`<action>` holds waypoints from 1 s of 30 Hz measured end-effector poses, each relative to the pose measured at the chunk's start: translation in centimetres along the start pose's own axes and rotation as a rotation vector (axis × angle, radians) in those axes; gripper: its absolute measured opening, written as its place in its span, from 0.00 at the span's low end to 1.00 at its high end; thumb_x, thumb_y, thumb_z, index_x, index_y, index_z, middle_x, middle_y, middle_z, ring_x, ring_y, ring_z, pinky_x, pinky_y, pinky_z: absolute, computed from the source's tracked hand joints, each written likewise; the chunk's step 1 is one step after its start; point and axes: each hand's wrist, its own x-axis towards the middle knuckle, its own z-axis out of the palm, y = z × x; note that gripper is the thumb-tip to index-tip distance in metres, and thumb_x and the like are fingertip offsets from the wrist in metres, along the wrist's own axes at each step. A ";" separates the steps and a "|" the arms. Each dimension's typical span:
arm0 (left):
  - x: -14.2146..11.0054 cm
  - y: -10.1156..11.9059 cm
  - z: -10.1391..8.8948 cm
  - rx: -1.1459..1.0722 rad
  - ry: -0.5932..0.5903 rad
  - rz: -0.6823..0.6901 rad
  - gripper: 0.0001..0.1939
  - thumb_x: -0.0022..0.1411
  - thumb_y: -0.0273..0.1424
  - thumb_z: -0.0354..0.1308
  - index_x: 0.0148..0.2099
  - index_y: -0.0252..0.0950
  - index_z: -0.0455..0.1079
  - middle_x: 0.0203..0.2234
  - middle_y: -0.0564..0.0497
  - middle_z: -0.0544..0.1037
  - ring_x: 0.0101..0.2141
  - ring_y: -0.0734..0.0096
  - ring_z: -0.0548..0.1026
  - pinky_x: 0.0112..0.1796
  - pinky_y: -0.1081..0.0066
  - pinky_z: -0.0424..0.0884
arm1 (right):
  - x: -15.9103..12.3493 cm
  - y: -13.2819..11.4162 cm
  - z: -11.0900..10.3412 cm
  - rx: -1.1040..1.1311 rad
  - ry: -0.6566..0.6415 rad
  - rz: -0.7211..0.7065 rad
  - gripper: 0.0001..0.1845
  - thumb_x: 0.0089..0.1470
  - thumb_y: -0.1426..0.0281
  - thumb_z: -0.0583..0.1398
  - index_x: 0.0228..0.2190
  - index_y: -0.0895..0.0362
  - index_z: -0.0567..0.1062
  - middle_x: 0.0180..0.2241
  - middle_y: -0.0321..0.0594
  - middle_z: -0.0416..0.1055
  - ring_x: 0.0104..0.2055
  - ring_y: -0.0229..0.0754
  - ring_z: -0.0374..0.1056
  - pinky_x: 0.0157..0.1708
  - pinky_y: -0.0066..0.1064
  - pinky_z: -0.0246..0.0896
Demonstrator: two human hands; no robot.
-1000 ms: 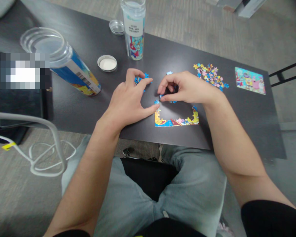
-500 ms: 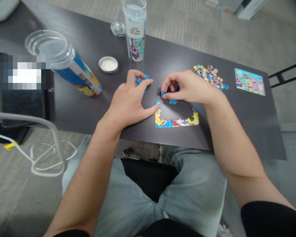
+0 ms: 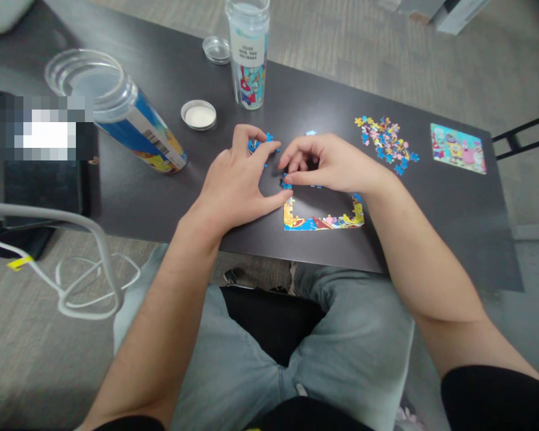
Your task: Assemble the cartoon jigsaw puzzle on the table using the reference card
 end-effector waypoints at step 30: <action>0.1 0.1 -0.1 -0.026 -0.002 -0.005 0.45 0.70 0.46 0.78 0.84 0.47 0.73 0.80 0.35 0.71 0.69 0.32 0.82 0.73 0.35 0.81 | -1.0 1.3 -4.6 -0.285 0.364 0.023 0.33 0.67 0.29 0.79 0.46 0.45 0.91 0.39 0.44 0.85 0.43 0.58 0.74 0.46 0.54 0.73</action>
